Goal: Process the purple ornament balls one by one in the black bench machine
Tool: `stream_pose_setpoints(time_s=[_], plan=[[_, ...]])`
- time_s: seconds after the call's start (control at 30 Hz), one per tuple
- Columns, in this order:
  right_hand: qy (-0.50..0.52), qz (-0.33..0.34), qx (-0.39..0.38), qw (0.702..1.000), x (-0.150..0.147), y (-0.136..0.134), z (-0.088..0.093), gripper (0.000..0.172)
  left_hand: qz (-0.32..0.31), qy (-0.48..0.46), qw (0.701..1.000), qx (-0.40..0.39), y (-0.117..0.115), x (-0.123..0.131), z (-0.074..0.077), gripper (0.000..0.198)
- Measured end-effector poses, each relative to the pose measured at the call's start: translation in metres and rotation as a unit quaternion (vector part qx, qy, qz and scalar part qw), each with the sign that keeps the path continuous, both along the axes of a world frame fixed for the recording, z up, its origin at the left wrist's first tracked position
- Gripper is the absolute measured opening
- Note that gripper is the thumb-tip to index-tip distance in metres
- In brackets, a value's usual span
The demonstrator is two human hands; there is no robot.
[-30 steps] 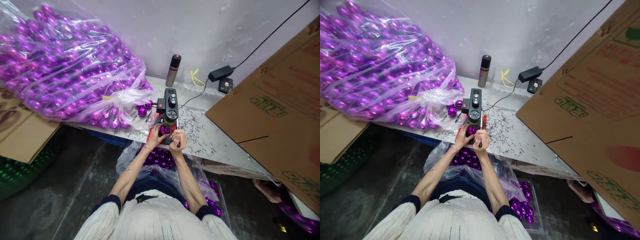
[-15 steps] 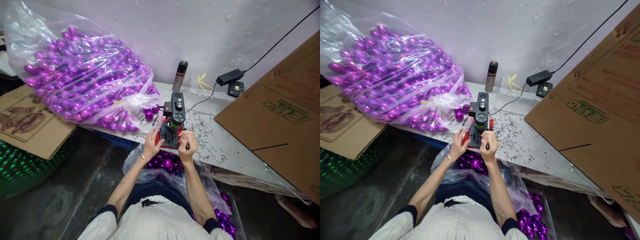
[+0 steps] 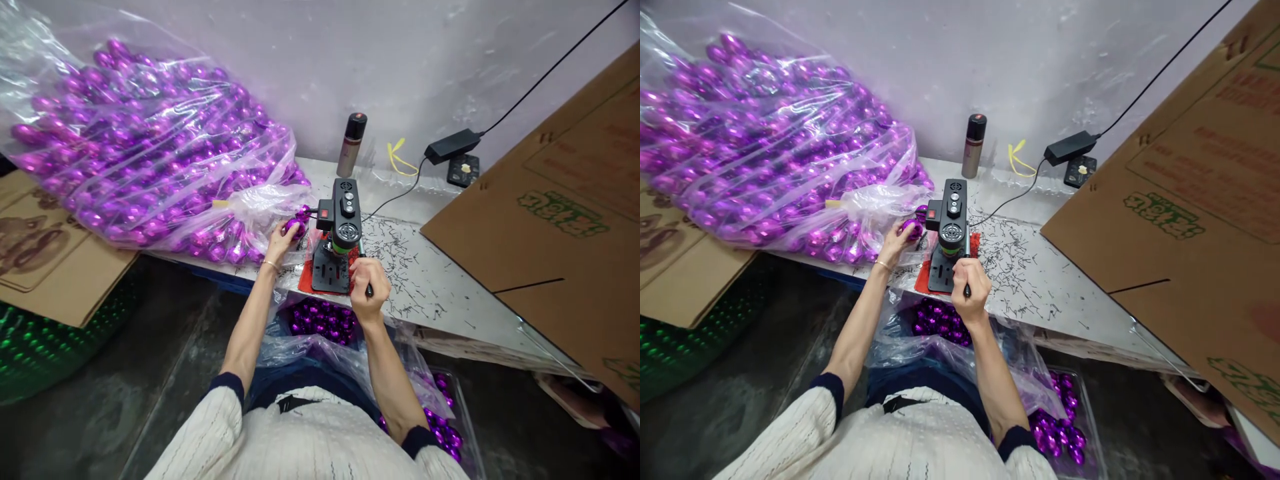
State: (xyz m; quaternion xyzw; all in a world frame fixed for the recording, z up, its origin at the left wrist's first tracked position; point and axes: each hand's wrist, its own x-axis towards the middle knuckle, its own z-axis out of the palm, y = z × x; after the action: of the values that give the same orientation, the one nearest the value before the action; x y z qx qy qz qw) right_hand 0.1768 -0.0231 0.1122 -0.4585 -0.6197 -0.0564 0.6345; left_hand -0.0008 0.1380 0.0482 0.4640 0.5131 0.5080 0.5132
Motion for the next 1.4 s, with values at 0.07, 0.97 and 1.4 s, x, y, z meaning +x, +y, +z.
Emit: stream_pose_setpoints(time_s=[0.07, 0.97, 1.4], plan=[[0.006, -0.005, -0.001, 1.0, 0.001, 0.002, 0.006, 0.028, -0.033, -0.116, 0.992, -0.027, -0.027, 0.002, -0.005, 0.053], [-0.061, -0.014, 0.014, 0.998, 0.005, -0.001, 0.002, 0.024, -0.095, 0.314, 0.9, 0.288, -0.091, 0.061, -0.065, 0.06], [-0.024, -0.035, 0.057, 0.997, 0.002, 0.008, -0.057, 0.029, -0.083, 0.315, 0.898, 0.296, -0.094, 0.061, -0.066, 0.061]])
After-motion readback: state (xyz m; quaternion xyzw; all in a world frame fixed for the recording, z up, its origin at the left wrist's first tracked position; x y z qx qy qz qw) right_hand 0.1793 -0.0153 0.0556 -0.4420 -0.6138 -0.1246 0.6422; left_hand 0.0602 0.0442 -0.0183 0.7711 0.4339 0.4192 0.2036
